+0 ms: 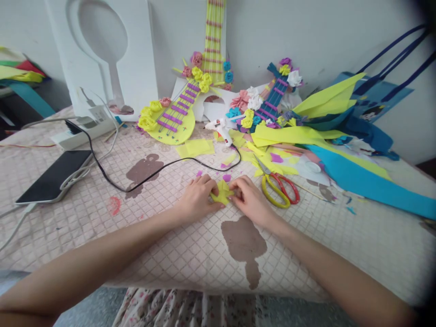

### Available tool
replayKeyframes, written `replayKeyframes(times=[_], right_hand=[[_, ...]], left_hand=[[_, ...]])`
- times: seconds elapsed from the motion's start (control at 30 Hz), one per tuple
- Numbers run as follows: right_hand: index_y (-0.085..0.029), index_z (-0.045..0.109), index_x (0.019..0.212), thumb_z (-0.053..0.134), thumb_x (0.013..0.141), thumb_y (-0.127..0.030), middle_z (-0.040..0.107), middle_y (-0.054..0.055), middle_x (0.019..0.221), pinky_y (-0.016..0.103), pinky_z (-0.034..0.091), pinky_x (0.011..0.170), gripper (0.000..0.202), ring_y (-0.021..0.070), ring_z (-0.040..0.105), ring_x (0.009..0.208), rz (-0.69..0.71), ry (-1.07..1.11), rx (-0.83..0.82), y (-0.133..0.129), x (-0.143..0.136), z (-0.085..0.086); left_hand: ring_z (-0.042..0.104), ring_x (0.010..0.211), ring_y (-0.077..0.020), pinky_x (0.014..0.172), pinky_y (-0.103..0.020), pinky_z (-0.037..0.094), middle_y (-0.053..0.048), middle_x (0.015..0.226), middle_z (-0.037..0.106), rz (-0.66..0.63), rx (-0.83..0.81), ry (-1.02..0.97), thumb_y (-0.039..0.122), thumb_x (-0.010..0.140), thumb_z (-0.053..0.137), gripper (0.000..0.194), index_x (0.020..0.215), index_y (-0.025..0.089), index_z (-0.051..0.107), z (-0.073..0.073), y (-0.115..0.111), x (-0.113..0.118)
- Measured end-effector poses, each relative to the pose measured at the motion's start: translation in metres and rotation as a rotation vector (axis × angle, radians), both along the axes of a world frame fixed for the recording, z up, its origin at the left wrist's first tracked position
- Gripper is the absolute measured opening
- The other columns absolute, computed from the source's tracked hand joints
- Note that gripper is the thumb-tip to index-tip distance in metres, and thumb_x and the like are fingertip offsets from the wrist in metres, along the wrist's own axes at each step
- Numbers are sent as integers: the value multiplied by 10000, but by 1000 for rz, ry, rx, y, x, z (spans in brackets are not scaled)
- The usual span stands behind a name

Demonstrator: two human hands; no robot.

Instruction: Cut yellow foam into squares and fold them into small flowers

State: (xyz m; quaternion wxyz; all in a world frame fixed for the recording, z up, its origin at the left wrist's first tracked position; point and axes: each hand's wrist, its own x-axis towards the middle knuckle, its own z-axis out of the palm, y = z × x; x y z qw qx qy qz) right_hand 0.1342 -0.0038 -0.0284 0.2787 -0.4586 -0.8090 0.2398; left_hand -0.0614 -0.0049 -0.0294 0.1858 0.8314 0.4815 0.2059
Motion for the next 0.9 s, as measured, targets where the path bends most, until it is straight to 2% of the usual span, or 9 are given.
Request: replayKeyframes(times=[0.23, 0.33, 0.43, 0.6, 0.77, 0.9], right_hand=[[-212, 474, 851, 536, 819, -169, 497, 18, 864, 286, 432, 655, 82, 148, 516, 719, 8, -10, 50, -3, -6, 1], [-214, 476, 868, 591, 785, -206, 511, 23, 892, 306, 438, 694, 142, 177, 542, 797, -33, -99, 91, -4, -13, -5], [-215, 473, 890, 601, 788, -249, 515, 26, 912, 308, 443, 690, 168, 181, 553, 802, -48, -145, 103, -4, -15, -9], [-218, 464, 894, 611, 786, -255, 516, 27, 927, 315, 448, 711, 187, 182, 559, 807, -51, -142, 101, -4, -14, -10], [-213, 484, 873, 611, 785, -255, 530, 31, 912, 315, 445, 715, 161, 181, 556, 806, -41, -45, 77, -4, -12, -8], [-207, 490, 834, 480, 873, -295, 545, 10, 777, 274, 424, 597, 97, 141, 522, 653, -82, 147, -3, 5, -4, -5]], left_hand=[[518, 858, -206, 773, -375, 431, -49, 907, 549, 8, 3, -31, 419, 692, 693, 304, 821, 174, 570, 0, 1, 0], [524, 847, -198, 776, -367, 432, -44, 882, 558, -24, -22, -68, 394, 691, 688, 284, 813, 169, 566, 2, 3, -1], [534, 781, -169, 703, -315, 451, -37, 845, 563, -49, -97, -160, 343, 727, 640, 228, 831, 163, 548, 2, 8, -6], [537, 780, -165, 701, -301, 456, -44, 862, 562, 42, -30, -179, 202, 682, 620, 160, 817, 161, 543, 0, 22, -22], [538, 697, -143, 646, -278, 444, -26, 785, 570, 118, -15, -142, 204, 705, 596, 134, 825, 158, 556, 8, 26, -33], [549, 701, -137, 631, -271, 443, -41, 843, 573, 94, -9, -149, 285, 799, 541, 141, 856, 159, 568, 13, 18, -23]])
